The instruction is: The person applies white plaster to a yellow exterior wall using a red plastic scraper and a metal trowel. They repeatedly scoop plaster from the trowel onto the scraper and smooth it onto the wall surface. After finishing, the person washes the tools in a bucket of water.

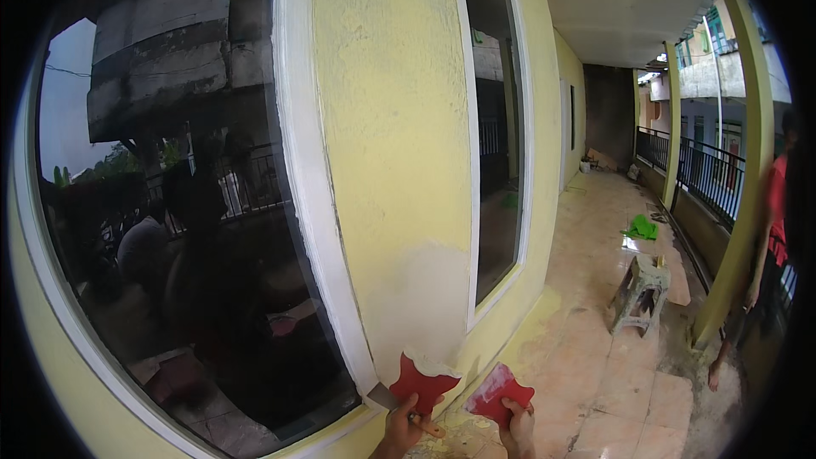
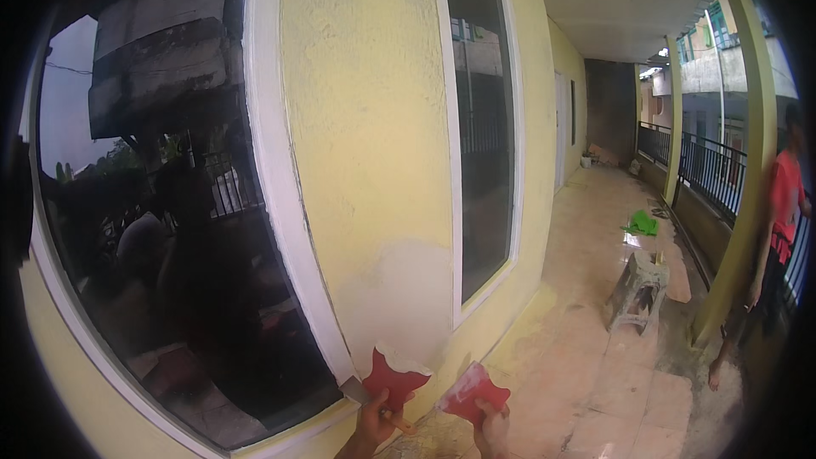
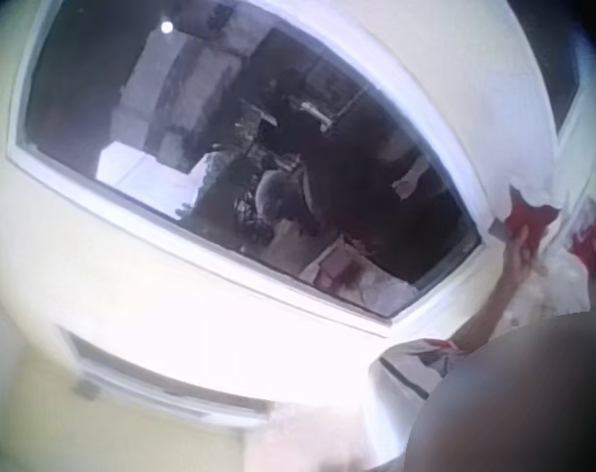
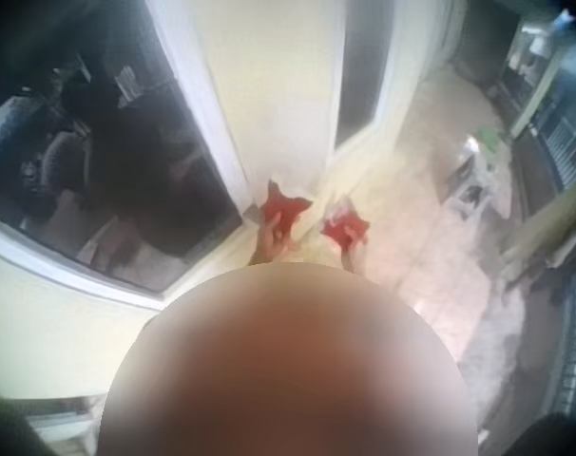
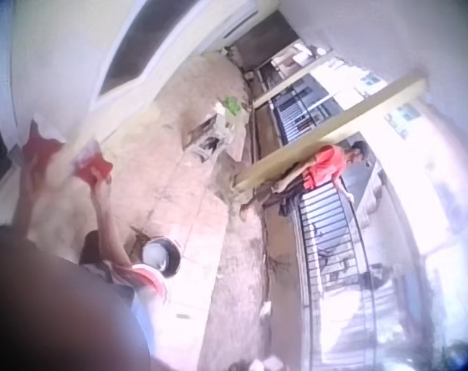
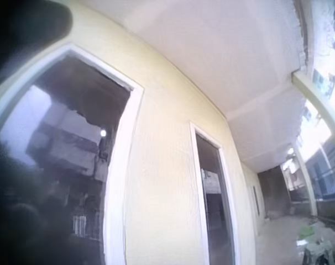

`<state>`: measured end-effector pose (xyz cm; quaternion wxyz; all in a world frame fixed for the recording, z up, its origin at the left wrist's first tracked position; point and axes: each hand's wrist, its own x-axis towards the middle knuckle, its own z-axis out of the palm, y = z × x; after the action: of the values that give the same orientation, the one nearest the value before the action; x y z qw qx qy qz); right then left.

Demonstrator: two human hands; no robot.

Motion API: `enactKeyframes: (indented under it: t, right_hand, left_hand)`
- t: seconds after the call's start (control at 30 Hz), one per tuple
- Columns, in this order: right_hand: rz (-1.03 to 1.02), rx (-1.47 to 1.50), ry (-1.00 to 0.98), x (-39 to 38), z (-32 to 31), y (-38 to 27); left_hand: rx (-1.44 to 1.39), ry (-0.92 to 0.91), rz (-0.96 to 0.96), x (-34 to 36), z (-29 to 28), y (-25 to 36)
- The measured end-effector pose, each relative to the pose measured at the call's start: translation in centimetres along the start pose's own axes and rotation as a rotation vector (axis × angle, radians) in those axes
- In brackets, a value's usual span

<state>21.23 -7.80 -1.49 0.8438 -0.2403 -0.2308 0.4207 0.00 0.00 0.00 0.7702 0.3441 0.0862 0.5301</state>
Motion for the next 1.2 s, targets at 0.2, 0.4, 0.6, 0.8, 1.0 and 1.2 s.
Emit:
enactKeyframes:
  t: [0.2, 0.4, 0.6, 0.8, 1.0, 1.2]
  right_hand:
    - [0.052, 0.059, 0.028, -1.5, 10.3, -7.9]
    - [0.051, -0.015, -0.038, -2.4, 18.1, -13.7]
    - [0.025, 0.015, -0.086, -4.9, 24.3, -17.1]
    - [0.003, 0.015, -0.102, -5.7, 25.9, -17.3]
    - [-0.023, 0.087, -0.132, -6.0, 26.2, -17.6]
    - [-0.085, 0.027, -0.119, -8.0, 27.0, -17.8]
  left_hand:
    - [-0.054, 0.023, 0.004, -0.3, 8.3, 8.9]
    - [-0.115, 0.094, 0.006, 0.0, 15.2, 14.1]
    - [-0.02, 0.031, 0.044, -2.8, 18.7, 18.2]
    - [-0.02, -0.037, 0.066, -3.0, 19.8, 19.5]
    - [-0.039, -0.079, 0.075, -3.7, 21.5, 20.9]
    - [-0.034, -0.17, 0.096, -4.0, 19.9, 20.7]
